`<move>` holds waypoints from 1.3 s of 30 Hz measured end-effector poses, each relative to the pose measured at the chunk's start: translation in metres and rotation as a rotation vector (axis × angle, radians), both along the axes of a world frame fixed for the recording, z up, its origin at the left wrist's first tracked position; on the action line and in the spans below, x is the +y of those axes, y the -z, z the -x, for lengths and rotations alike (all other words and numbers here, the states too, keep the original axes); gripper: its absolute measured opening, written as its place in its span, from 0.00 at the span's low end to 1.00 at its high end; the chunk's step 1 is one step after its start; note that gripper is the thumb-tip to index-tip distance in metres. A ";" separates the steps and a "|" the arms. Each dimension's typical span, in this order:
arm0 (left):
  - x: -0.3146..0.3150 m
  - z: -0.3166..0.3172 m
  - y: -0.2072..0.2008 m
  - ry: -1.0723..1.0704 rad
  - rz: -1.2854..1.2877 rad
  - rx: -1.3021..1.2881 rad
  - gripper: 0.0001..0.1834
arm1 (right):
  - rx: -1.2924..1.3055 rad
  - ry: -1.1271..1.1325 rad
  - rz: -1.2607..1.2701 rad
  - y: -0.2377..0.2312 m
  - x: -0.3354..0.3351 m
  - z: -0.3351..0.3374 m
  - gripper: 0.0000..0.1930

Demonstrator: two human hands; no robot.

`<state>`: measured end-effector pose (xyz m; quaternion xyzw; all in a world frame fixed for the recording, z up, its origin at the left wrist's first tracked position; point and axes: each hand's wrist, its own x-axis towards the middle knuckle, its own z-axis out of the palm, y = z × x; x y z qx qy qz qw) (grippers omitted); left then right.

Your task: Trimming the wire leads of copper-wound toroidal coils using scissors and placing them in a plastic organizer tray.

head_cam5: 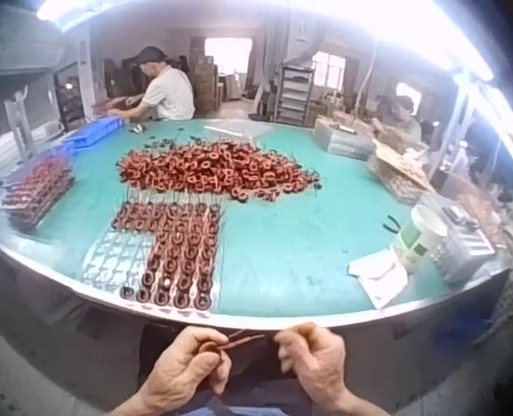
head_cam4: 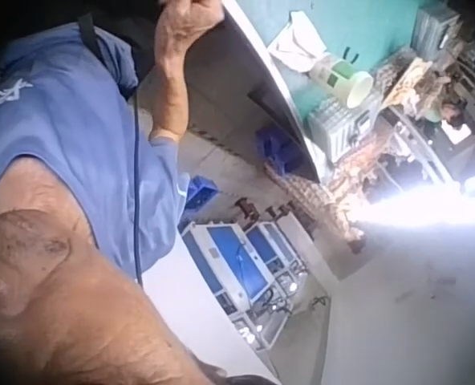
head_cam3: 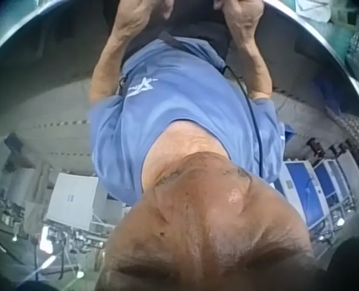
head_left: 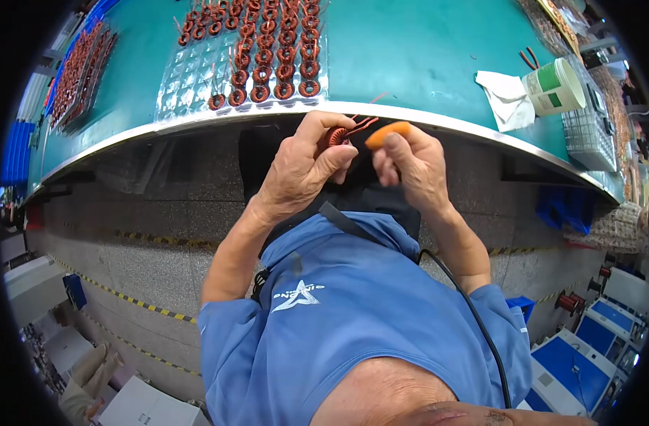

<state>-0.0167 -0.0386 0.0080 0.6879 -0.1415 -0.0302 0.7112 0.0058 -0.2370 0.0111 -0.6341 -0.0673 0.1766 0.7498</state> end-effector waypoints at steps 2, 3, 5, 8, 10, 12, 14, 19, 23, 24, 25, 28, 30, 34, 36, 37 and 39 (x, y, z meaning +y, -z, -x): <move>0.004 -0.002 -0.013 0.009 -0.141 0.009 0.18 | 0.049 -0.056 -0.107 -0.007 0.008 -0.006 0.17; 0.005 -0.004 -0.016 0.012 -0.309 -0.172 0.18 | 0.065 -0.056 -0.122 -0.010 0.011 -0.009 0.15; 0.011 -0.008 -0.028 0.083 -0.512 -0.274 0.18 | 0.164 -0.109 -0.200 -0.009 0.011 -0.018 0.14; 0.018 -0.008 -0.043 0.160 -0.551 -0.305 0.17 | 0.204 -0.159 -0.183 -0.013 0.011 -0.024 0.13; 0.020 -0.006 -0.042 0.163 -0.572 -0.303 0.20 | 0.129 -0.198 -0.112 -0.019 0.011 -0.027 0.13; 0.017 -0.004 -0.043 0.107 -0.565 -0.232 0.15 | -0.245 0.051 0.300 -0.029 0.017 -0.012 0.11; 0.014 -0.003 -0.031 0.015 -0.369 -0.169 0.16 | -0.998 0.266 0.522 -0.029 0.027 0.000 0.07; -0.006 0.002 0.001 0.106 0.580 0.005 0.17 | -0.004 0.055 -0.237 -0.015 0.036 -0.017 0.10; 0.003 0.004 0.003 0.029 0.574 0.075 0.16 | -0.151 0.087 -0.065 -0.016 0.043 -0.026 0.11; 0.006 0.006 0.005 0.025 0.556 0.069 0.16 | -0.217 0.104 -0.022 -0.020 0.043 -0.022 0.11; 0.009 0.006 0.001 0.009 0.504 0.061 0.16 | -0.290 0.140 0.051 -0.023 0.045 -0.017 0.11; 0.022 0.008 -0.002 0.032 0.484 0.101 0.15 | -0.526 0.188 0.045 -0.017 0.052 -0.012 0.14; 0.027 0.008 -0.006 0.048 0.445 0.105 0.15 | -0.571 0.166 0.017 -0.021 0.056 -0.013 0.13; 0.038 0.009 0.001 0.055 0.352 0.097 0.13 | -0.466 0.018 0.246 -0.032 0.062 -0.022 0.09; 0.041 0.008 0.005 0.023 0.323 0.086 0.12 | -0.449 -0.037 0.315 -0.039 0.070 -0.030 0.08; 0.043 0.008 0.009 -0.002 0.279 0.088 0.11 | -0.464 -0.069 0.335 -0.038 0.074 -0.035 0.08; 0.048 0.008 0.010 -0.035 0.233 0.087 0.11 | -0.490 -0.106 0.402 -0.038 0.081 -0.038 0.08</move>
